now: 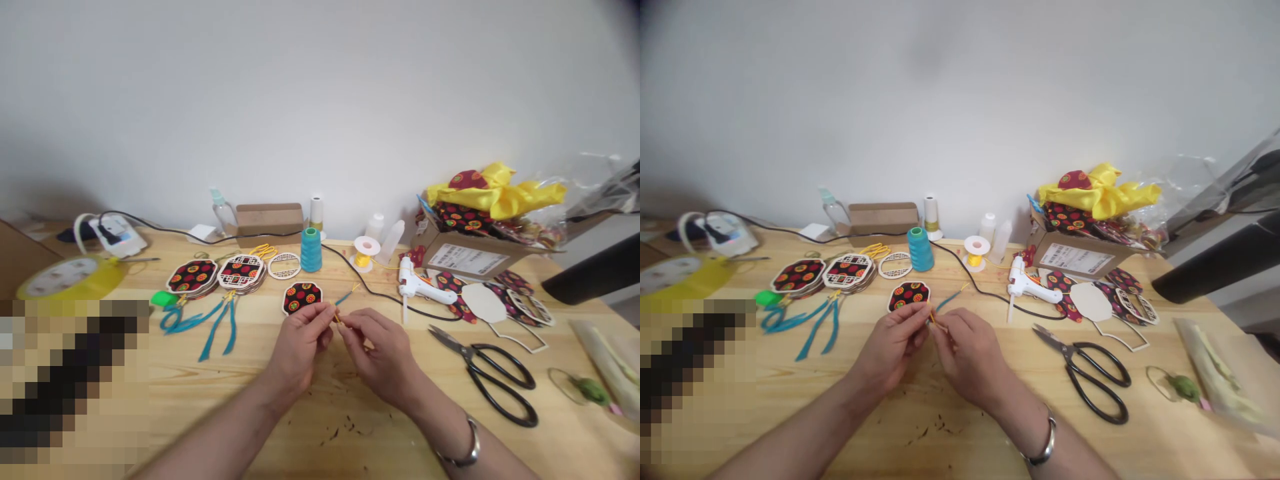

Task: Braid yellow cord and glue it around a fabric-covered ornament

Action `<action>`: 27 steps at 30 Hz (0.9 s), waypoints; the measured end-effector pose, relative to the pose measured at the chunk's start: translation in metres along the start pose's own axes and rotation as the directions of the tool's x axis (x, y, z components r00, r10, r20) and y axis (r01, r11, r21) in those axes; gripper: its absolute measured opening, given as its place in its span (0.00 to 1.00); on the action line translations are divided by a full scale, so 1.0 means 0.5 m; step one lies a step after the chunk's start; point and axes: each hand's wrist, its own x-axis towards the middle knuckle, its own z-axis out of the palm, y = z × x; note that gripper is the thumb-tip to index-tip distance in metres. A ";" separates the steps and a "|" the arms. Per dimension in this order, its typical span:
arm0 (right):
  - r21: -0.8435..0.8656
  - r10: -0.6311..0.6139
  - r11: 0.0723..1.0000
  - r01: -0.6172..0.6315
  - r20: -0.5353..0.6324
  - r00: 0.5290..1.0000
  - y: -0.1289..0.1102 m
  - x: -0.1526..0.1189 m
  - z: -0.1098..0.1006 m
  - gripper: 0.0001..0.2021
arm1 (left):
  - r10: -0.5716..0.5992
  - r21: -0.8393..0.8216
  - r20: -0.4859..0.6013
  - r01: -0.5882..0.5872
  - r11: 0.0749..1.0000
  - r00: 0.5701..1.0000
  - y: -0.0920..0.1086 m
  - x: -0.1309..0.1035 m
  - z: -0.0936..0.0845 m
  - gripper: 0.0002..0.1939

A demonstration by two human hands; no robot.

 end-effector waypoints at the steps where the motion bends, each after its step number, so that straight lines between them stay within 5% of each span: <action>1: 0.053 0.048 0.997 -0.047 -0.020 0.999 0.000 0.005 -0.006 0.06 | -0.003 0.017 0.026 0.002 1.000 1.000 0.002 0.000 -0.001 0.09; 3: 0.204 0.215 0.958 -0.201 -0.047 0.976 0.004 0.016 -0.018 0.05 | -0.045 0.066 0.101 0.039 0.997 0.994 0.005 0.001 -0.002 0.10; 6: 0.460 0.443 0.756 -0.465 0.162 0.882 0.017 0.029 -0.029 0.06 | -0.149 0.108 0.208 0.129 0.986 0.967 0.006 0.001 -0.003 0.11; 9: 0.572 0.457 0.577 -0.583 0.367 0.811 0.027 0.034 -0.032 0.09 | -0.210 0.118 0.280 0.184 0.976 0.937 0.003 0.001 -0.002 0.11; 13: 0.650 0.409 0.472 -0.596 0.437 0.801 0.029 0.031 -0.030 0.06 | -0.269 0.108 0.327 0.247 0.963 0.906 0.002 0.000 -0.001 0.09; 21: 0.608 0.476 0.462 -0.646 0.445 0.759 0.019 0.032 -0.026 0.09 | -0.342 0.085 0.397 0.337 0.937 0.851 0.010 -0.001 -0.002 0.07; 27: 0.410 0.521 0.674 -0.615 0.326 0.789 0.021 0.032 -0.023 0.07 | -0.379 0.042 0.376 0.393 0.919 0.846 0.005 0.003 -0.001 0.07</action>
